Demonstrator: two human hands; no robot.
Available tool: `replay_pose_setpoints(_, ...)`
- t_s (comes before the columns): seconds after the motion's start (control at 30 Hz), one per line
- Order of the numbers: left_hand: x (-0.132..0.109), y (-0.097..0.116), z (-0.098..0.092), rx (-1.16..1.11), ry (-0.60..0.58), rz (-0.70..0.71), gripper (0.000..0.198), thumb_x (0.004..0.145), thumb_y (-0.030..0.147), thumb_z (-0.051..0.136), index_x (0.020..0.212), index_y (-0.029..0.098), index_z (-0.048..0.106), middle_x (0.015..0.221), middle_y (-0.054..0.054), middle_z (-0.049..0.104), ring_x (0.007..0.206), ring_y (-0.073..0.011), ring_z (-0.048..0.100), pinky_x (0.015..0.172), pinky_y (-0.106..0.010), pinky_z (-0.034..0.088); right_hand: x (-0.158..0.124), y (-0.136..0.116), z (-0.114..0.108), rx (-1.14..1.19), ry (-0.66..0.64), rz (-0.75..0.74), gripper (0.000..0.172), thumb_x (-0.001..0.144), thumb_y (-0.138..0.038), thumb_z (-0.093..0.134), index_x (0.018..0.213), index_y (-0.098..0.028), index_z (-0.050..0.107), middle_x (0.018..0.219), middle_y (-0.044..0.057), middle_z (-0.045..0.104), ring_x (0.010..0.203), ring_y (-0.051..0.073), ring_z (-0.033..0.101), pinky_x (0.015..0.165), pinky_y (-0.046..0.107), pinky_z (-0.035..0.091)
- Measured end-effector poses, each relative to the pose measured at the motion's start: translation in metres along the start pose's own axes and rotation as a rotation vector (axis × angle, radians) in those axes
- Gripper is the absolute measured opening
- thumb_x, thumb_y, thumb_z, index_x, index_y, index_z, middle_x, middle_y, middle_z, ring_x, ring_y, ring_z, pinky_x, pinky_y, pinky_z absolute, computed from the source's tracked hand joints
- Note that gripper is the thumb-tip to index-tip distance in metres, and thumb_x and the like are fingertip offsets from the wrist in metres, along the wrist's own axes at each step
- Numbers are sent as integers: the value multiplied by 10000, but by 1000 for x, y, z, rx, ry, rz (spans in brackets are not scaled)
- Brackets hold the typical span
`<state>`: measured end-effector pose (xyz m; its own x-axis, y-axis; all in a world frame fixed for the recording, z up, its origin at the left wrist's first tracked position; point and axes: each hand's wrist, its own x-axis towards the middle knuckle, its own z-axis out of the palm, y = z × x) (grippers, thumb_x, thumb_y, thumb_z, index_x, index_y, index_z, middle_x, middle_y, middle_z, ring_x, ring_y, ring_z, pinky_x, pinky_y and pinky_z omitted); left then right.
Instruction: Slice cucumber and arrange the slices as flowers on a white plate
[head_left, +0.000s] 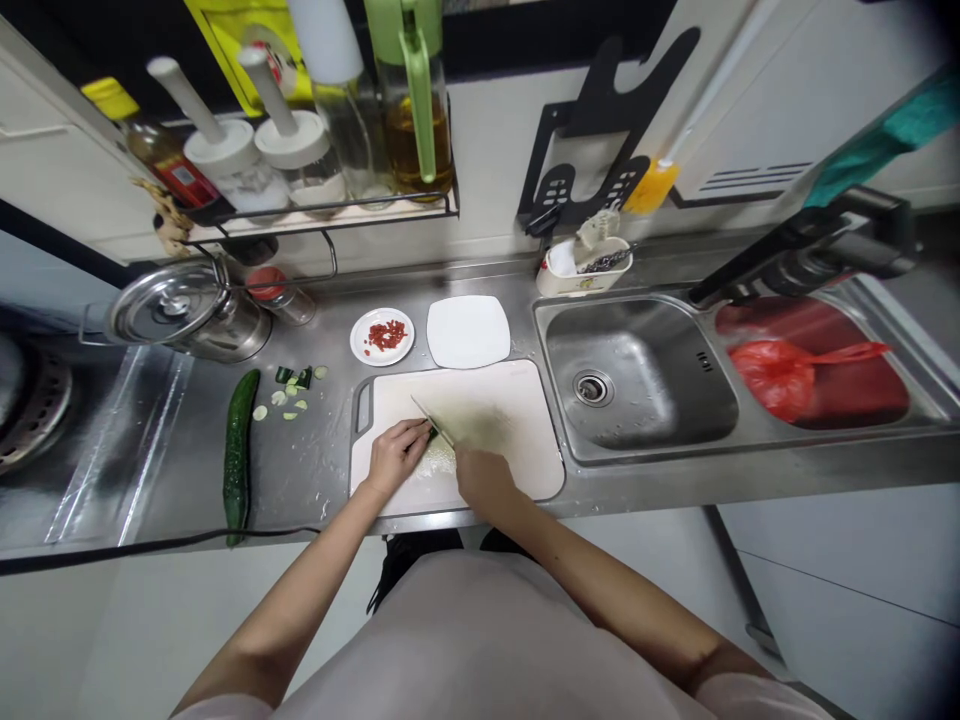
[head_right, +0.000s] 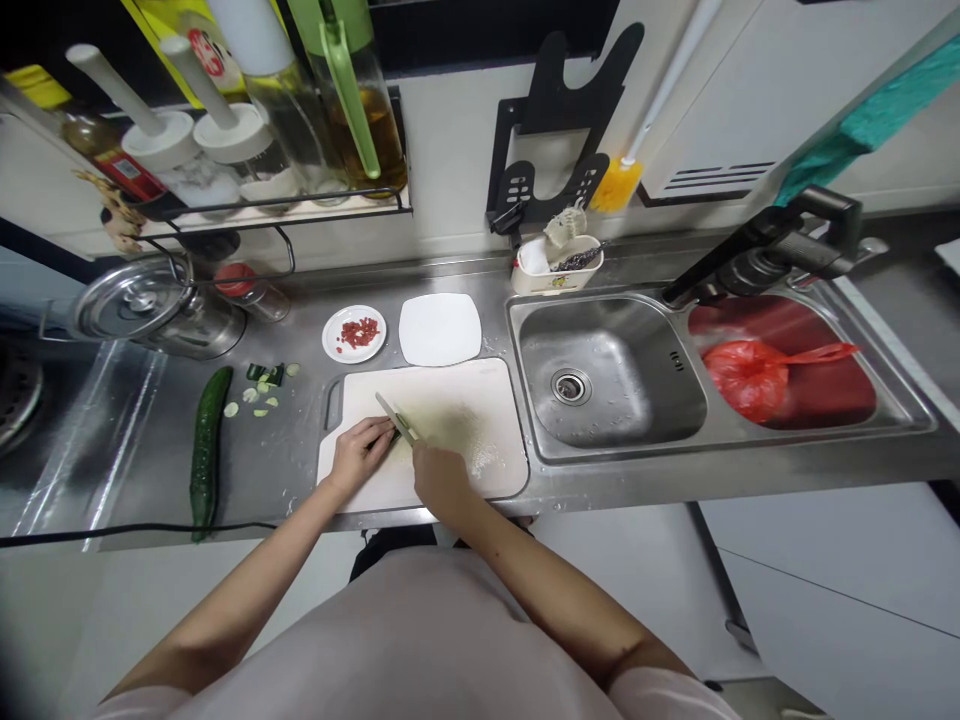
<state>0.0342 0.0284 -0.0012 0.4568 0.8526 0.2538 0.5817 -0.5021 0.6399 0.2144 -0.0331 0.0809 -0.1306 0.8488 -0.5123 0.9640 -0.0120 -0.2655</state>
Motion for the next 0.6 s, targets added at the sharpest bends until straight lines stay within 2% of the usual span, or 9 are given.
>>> replay_pose_setpoints(0.4,5,-3,-3,-52,-39,0,238,929,293,515,1024,223,722,1038,-50,730,965,-164,684,872,-297,556,7,5,-10,48,-49,-34,277,908,-95,375,1100,-119,574,942,144,700,874,223,687,722,299,494)
replay_pose_setpoints(0.6,8,-5,-4,-60,-56,-15,241,932,288,503,1009,219,720,1012,-46,735,942,-163,685,863,-297,552,13,4,-6,77,-3,-31,277,887,-93,390,1084,-126,582,930,128,700,886,231,684,718,292,491)
